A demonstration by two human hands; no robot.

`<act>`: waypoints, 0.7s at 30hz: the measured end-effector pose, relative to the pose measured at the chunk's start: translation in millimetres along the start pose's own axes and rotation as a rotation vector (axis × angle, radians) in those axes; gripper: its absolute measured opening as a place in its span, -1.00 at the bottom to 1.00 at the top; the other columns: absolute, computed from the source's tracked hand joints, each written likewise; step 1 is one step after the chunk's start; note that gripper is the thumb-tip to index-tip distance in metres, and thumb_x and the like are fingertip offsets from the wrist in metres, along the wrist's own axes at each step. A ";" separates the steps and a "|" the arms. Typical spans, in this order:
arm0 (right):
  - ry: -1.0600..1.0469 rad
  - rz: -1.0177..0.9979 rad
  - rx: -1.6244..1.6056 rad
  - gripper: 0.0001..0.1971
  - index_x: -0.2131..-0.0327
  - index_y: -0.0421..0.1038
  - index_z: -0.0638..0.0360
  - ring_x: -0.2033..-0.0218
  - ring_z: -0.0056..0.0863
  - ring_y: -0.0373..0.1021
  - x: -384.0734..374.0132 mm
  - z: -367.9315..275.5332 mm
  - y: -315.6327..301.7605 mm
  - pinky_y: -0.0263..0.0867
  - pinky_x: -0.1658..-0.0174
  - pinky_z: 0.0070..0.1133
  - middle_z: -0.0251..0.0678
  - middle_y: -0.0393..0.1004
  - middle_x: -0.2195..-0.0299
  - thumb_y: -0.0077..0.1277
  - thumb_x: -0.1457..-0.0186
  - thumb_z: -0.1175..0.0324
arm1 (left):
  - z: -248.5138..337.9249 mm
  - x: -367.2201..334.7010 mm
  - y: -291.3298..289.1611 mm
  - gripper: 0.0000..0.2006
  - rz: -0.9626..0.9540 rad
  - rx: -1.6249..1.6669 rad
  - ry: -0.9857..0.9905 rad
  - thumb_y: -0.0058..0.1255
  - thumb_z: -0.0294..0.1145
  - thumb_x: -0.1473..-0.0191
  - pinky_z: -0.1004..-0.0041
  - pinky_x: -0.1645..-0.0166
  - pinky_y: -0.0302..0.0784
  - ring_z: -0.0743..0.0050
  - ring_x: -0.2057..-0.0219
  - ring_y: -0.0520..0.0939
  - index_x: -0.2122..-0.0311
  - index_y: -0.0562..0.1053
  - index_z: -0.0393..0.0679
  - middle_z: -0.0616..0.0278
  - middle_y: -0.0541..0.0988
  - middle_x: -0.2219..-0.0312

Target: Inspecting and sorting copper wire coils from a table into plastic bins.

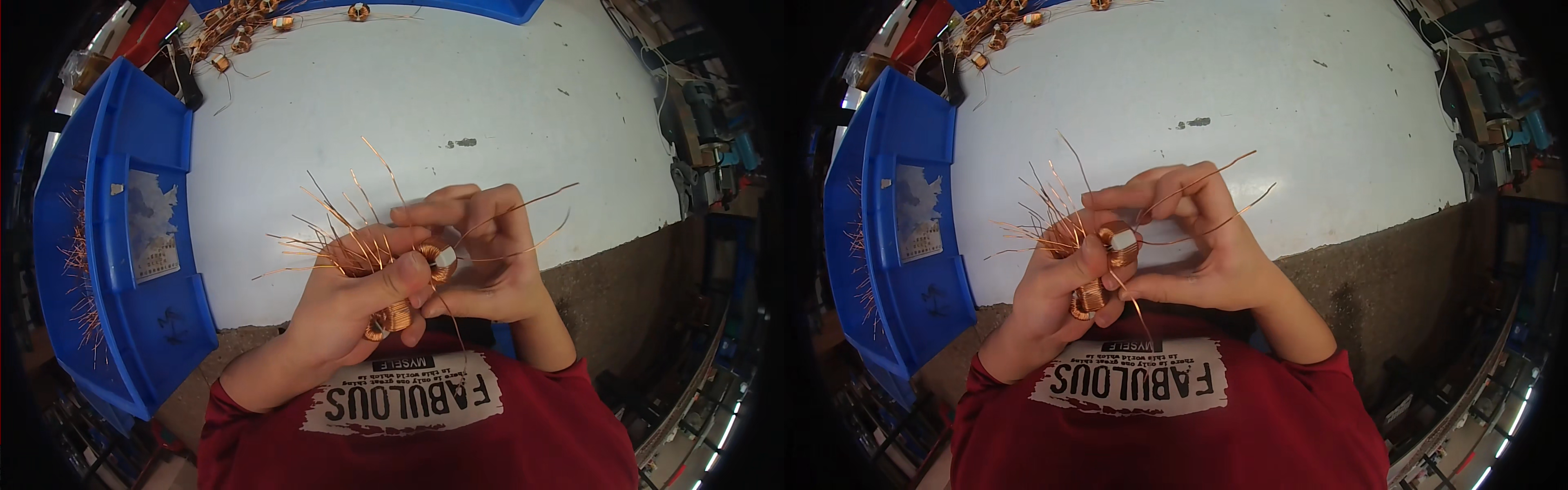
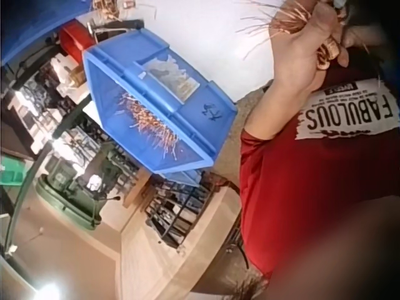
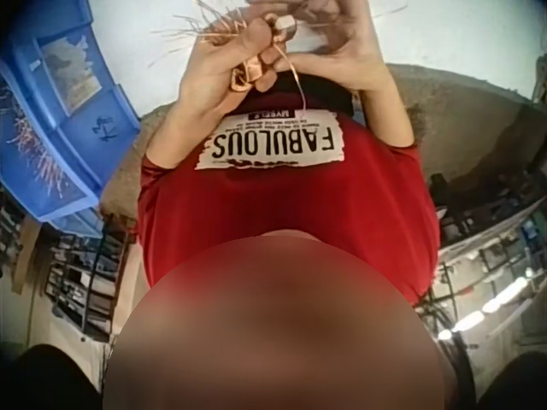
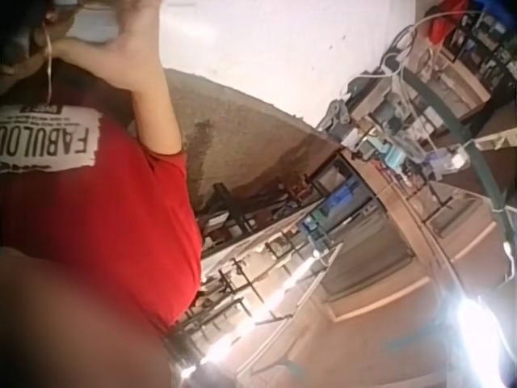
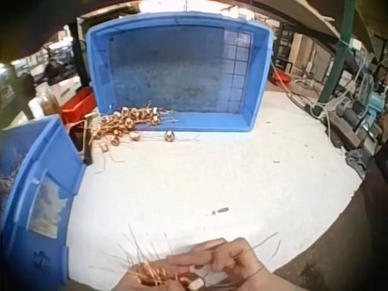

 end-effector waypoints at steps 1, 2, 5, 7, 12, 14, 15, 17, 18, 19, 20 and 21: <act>-0.032 -0.004 0.026 -0.30 0.37 -0.03 -0.02 0.30 -0.43 0.30 -2.2 0.4 -0.1 0.26 0.27 -0.57 -0.13 0.45 0.40 0.36 0.51 0.45 | -0.1 -0.5 0.5 -0.73 0.032 -0.004 0.017 0.03 -0.50 0.02 0.64 0.71 0.35 0.55 0.62 0.41 0.18 0.35 -0.30 0.08 0.45 0.51; -0.063 -0.008 0.052 -0.28 0.37 -0.03 -0.04 0.33 -0.47 0.28 -4.5 0.2 0.1 0.23 0.31 -0.62 -0.18 0.46 0.44 0.40 0.52 0.37 | 0.4 -0.4 0.7 -0.73 0.064 -0.008 0.033 0.05 -0.53 0.05 0.62 0.69 0.39 0.54 0.64 0.43 0.19 0.35 -0.33 0.08 0.47 0.49; -0.070 -0.028 -0.111 -0.30 0.37 -0.03 -0.01 0.32 -0.46 0.31 -13.7 -0.9 0.1 0.25 0.28 -0.62 -0.13 0.46 0.38 0.35 0.52 0.52 | 6.2 1.2 4.6 -0.74 0.060 -0.017 0.019 0.05 -0.54 0.05 0.61 0.68 0.40 0.54 0.66 0.43 0.20 0.35 -0.33 0.08 0.47 0.50; -0.078 -0.044 -0.279 -0.31 0.37 -0.03 0.02 0.32 -0.45 0.34 -15.8 -2.8 0.5 0.27 0.26 -0.62 -0.07 0.46 0.33 0.29 0.51 0.67 | 7.8 2.7 7.2 -0.74 0.057 -0.029 0.003 0.05 -0.56 0.06 0.61 0.68 0.41 0.54 0.67 0.43 0.21 0.36 -0.32 0.08 0.47 0.52; -0.061 0.068 -0.486 -0.31 0.40 -0.05 -0.01 0.40 -0.55 0.27 3.7 4.6 -2.0 0.20 0.30 -0.70 -0.15 0.47 0.42 0.28 0.51 0.69 | -5.3 7.6 9.4 -0.76 0.071 0.081 -0.023 0.05 -0.60 0.08 0.61 0.66 0.43 0.52 0.66 0.45 0.23 0.37 -0.31 0.07 0.50 0.50; -0.070 0.091 -0.436 -0.34 0.38 -0.03 0.01 0.41 -0.57 0.25 18.4 3.7 -1.7 0.19 0.30 -0.72 -0.19 0.46 0.46 0.26 0.48 0.69 | -15.6 10.5 10.1 -0.76 0.064 0.048 -0.042 0.06 -0.59 0.08 0.62 0.66 0.43 0.53 0.67 0.45 0.24 0.37 -0.31 0.09 0.49 0.50; -0.071 0.110 -0.393 -0.36 0.35 -0.01 0.02 0.41 -0.58 0.23 27.5 2.0 -2.1 0.18 0.30 -0.73 -0.23 0.45 0.50 0.25 0.45 0.68 | -22.3 13.5 12.0 -0.77 0.067 0.020 -0.056 0.06 -0.59 0.08 0.64 0.65 0.43 0.54 0.67 0.46 0.25 0.37 -0.30 0.11 0.49 0.51; -0.071 0.151 -0.309 -0.40 0.31 0.02 0.05 0.43 -0.61 0.20 39.3 0.5 -4.8 0.16 0.31 -0.75 -0.31 0.42 0.58 0.21 0.40 0.66 | -31.2 18.8 12.6 -0.78 0.074 -0.037 -0.085 0.06 -0.59 0.08 0.66 0.64 0.43 0.55 0.67 0.46 0.26 0.37 -0.29 0.15 0.49 0.53; -0.081 0.153 -0.308 -0.40 0.31 0.02 0.05 0.43 -0.61 0.20 38.1 -3.5 -7.0 0.16 0.31 -0.75 -0.31 0.42 0.58 0.21 0.40 0.66 | -29.6 18.9 14.5 -0.78 0.069 -0.046 -0.086 0.06 -0.59 0.08 0.66 0.64 0.43 0.55 0.67 0.46 0.26 0.37 -0.29 0.15 0.49 0.53; -0.025 0.115 -0.233 -0.44 0.30 0.05 0.06 0.45 -0.61 0.19 35.3 -6.5 -7.3 0.15 0.33 -0.75 -0.33 0.40 0.60 0.18 0.37 0.64 | -25.2 18.6 15.8 -0.79 0.053 -0.120 -0.024 0.06 -0.59 0.09 0.68 0.63 0.42 0.56 0.67 0.46 0.28 0.37 -0.28 0.17 0.48 0.54; 0.031 0.078 -0.157 -0.48 0.29 0.08 0.08 0.48 -0.61 0.18 30.9 -9.4 -6.9 0.15 0.36 -0.75 -0.35 0.39 0.62 0.15 0.33 0.62 | -19.5 18.2 16.9 -0.80 0.038 -0.193 0.039 0.06 -0.59 0.09 0.69 0.63 0.42 0.58 0.67 0.46 0.29 0.37 -0.28 0.19 0.48 0.55; 0.089 0.039 -0.083 -0.53 0.28 0.11 0.09 0.51 -0.62 0.17 25.2 -12.3 -5.8 0.14 0.38 -0.75 -0.37 0.37 0.64 0.12 0.30 0.59 | -12.9 17.6 17.8 -0.81 0.024 -0.266 0.103 0.07 -0.59 0.09 0.71 0.63 0.41 0.60 0.68 0.46 0.31 0.37 -0.27 0.21 0.47 0.56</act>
Point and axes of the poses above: each hand's wrist, its own x-axis away from the middle knuckle, its own y-axis out of the palm, z = x × y, the point moved 2 cm from there along -x, towards the middle knuckle
